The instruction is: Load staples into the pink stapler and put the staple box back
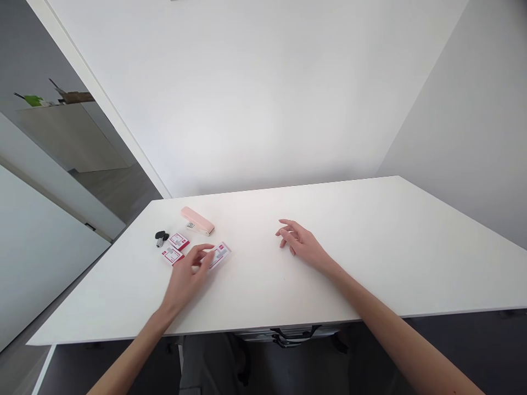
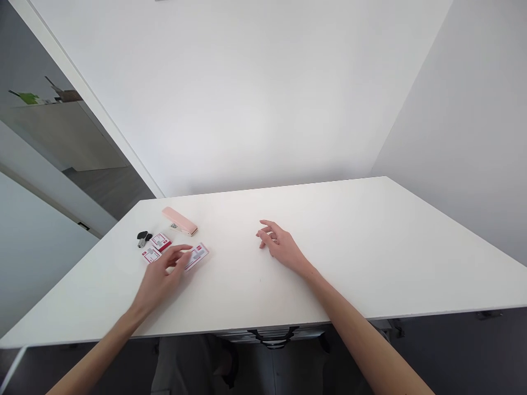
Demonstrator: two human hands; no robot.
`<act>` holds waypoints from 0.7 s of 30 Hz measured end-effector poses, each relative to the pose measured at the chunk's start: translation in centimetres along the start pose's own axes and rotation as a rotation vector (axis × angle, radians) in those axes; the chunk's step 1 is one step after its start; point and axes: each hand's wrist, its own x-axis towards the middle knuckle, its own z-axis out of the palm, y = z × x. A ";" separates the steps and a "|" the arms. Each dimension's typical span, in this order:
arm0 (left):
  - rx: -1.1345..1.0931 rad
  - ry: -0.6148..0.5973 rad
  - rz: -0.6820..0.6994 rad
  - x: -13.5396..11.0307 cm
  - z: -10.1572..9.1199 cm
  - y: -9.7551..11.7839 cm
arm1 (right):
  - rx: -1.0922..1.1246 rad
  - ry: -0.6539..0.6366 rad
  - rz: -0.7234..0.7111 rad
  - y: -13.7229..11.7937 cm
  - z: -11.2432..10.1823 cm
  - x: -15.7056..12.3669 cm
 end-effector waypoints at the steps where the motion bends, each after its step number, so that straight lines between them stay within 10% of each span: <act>1: 0.043 0.030 -0.007 -0.6 -1.2 -0.9 | -0.003 -0.004 0.000 0.0 0.0 -0.1; 8: 0.319 0.167 -0.066 -3.5 -6.4 -5.7 | -0.040 -0.029 0.000 0.4 0.0 -0.3; 21: 0.575 0.215 0.046 -3.8 -5.8 -7.3 | -0.030 -0.030 -0.017 0.8 -0.2 -0.2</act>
